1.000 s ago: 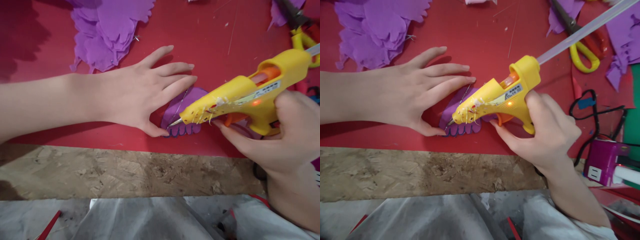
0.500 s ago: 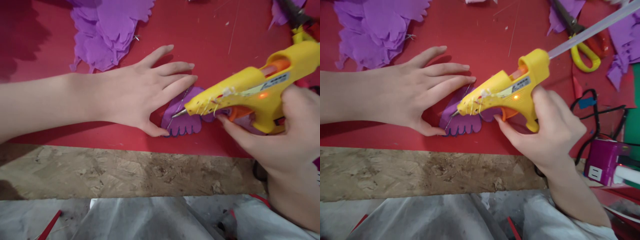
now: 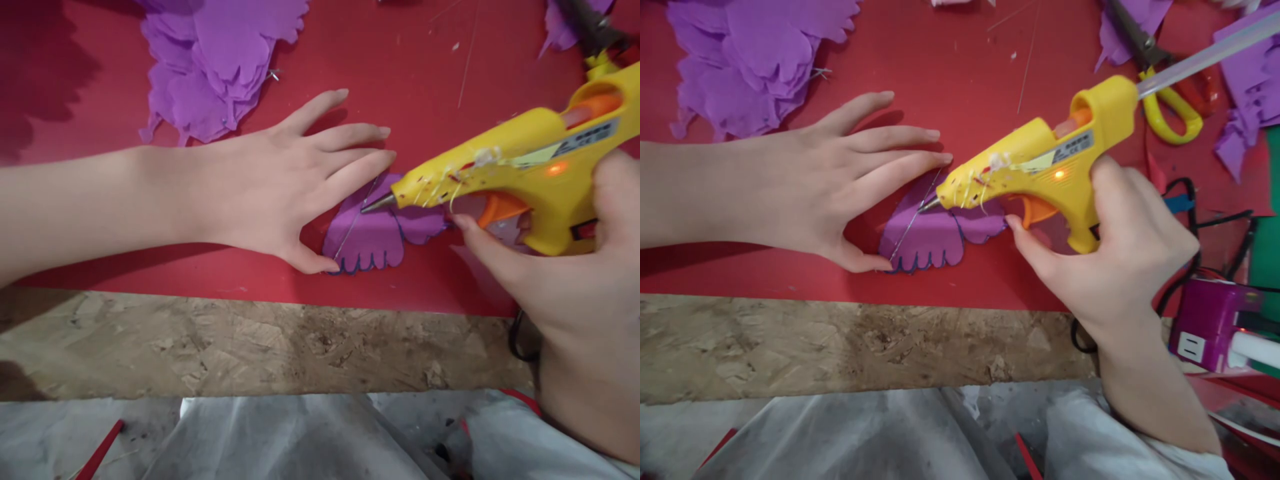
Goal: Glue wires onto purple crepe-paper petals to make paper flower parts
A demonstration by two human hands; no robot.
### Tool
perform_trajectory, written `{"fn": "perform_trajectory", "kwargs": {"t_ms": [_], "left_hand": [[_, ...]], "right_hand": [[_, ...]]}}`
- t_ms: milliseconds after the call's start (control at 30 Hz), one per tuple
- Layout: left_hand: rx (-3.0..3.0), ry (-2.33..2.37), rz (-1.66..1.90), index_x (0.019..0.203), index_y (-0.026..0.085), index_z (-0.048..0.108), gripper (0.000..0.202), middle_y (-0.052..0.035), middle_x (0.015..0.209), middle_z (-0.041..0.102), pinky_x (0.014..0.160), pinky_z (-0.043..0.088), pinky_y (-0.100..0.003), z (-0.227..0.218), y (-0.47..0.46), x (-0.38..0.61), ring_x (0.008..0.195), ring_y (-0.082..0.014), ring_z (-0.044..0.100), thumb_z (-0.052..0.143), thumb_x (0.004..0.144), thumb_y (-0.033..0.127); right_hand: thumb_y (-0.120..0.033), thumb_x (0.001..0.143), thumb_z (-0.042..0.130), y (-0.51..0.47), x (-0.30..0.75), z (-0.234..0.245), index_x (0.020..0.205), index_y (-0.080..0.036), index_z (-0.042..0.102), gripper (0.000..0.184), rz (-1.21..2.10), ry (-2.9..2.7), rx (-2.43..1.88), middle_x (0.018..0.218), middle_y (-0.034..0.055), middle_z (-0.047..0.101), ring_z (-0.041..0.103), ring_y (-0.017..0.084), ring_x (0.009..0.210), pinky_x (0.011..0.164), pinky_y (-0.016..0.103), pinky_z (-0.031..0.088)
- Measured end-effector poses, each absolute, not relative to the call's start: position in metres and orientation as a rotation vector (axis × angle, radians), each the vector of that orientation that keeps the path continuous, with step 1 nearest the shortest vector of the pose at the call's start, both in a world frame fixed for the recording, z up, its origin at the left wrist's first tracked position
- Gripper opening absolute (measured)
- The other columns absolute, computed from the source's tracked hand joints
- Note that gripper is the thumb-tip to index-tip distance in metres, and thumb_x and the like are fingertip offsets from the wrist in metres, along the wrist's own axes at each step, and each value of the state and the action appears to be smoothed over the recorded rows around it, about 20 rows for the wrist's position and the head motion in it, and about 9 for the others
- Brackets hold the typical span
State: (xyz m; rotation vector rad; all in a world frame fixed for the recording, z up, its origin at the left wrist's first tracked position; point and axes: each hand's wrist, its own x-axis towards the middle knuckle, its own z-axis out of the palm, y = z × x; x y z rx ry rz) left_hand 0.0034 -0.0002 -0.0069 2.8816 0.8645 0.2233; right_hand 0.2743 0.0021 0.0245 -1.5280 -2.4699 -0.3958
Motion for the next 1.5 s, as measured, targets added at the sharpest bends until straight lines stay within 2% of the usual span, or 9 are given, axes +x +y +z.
{"fn": "perform_trajectory", "kwargs": {"t_ms": [133,267,400,567,733,900,1133,1333,1500], "left_hand": [[2.899,0.818,0.331,0.141,-0.008,0.031,0.088,-0.0259,0.147,0.044,0.121,0.021,-0.055,-0.009,0.0,0.001,0.145,-0.0354,0.034,0.011,0.095,0.064],[2.896,0.81,0.362,0.14,-0.007,0.032,0.087,-0.0243,0.145,0.047,0.121,0.023,-0.055,-0.011,0.001,-0.001,0.144,-0.0357,0.036,0.009,0.095,0.064],[2.891,0.807,0.359,0.142,-0.007,0.03,0.087,-0.0255,0.145,0.047,0.121,0.024,-0.056,-0.012,0.0,0.0,0.144,-0.0354,0.036,0.018,0.095,0.065],[2.841,0.796,0.349,0.143,-0.008,0.03,0.088,-0.0258,0.146,0.045,0.121,0.019,-0.055,-0.012,0.0,0.001,0.145,-0.0374,0.033,0.014,0.093,0.064],[2.862,0.803,0.363,0.142,-0.007,0.031,0.089,-0.025,0.145,0.047,0.121,0.022,-0.056,-0.013,0.0,0.001,0.144,-0.0362,0.035,0.013,0.093,0.065],[2.891,0.819,0.325,0.144,-0.007,0.026,0.089,-0.0242,0.149,0.044,0.121,0.024,-0.056,-0.013,-0.001,0.002,0.146,-0.0353,0.034,0.017,0.094,0.066],[2.902,0.805,0.349,0.142,-0.01,0.028,0.089,-0.0256,0.146,0.046,0.121,0.026,-0.056,-0.011,-0.002,0.0,0.144,-0.0361,0.036,0.02,0.094,0.065],[2.854,0.79,0.381,0.142,-0.012,0.03,0.094,-0.0268,0.146,0.045,0.12,0.022,-0.057,-0.011,-0.002,0.0,0.144,-0.0376,0.035,0.003,0.093,0.064],[2.854,0.814,0.34,0.143,-0.01,0.028,0.09,-0.0265,0.147,0.044,0.121,0.021,-0.056,-0.011,-0.002,0.001,0.144,-0.037,0.034,0.014,0.093,0.063]], "right_hand": [[-0.078,0.076,0.053,-0.001,0.277,0.027,0.08,-0.018,0.055,0.06,-0.334,-2.433,-1.656,0.071,0.0043,0.059,0.061,0.014,0.067,0.053,0.025,0.042],[-0.078,0.081,0.047,-0.005,0.272,0.029,0.092,-0.018,0.062,0.063,-0.302,-2.493,-1.647,0.075,0.005,0.062,0.061,0.014,0.071,0.059,0.028,0.048],[-0.077,0.08,0.05,-0.001,0.274,0.023,0.087,-0.016,0.06,0.063,-0.392,-2.467,-1.616,0.074,0.0055,0.061,0.062,0.015,0.072,0.06,0.028,0.049],[-0.084,0.076,0.047,0.001,0.275,0.021,0.084,-0.017,0.057,0.068,-0.343,-2.399,-1.682,0.074,0.0053,0.06,0.061,0.015,0.069,0.055,0.027,0.043],[-0.076,0.081,0.049,-0.003,0.273,0.024,0.086,-0.017,0.06,0.06,-0.361,-2.489,-1.575,0.07,0.0039,0.059,0.059,0.013,0.067,0.059,0.028,0.048],[-0.075,0.077,0.057,0.002,0.278,0.021,0.084,-0.016,0.059,0.06,-0.459,-2.409,-1.66,0.075,0.0049,0.06,0.063,0.016,0.072,0.062,0.03,0.05],[-0.082,0.075,0.053,0.001,0.277,0.02,0.081,-0.016,0.056,0.065,-0.435,-2.349,-1.762,0.077,0.0054,0.059,0.064,0.018,0.075,0.059,0.03,0.044],[-0.076,0.077,0.054,-0.004,0.273,0.025,0.078,-0.017,0.053,0.058,-0.383,-2.381,-1.779,0.075,0.0049,0.058,0.063,0.017,0.074,0.058,0.029,0.042],[-0.077,0.078,0.051,-0.004,0.273,0.025,0.075,-0.018,0.045,0.059,-0.368,-2.364,-1.757,0.073,0.0031,0.053,0.059,0.015,0.071,0.055,0.028,0.036]]}}
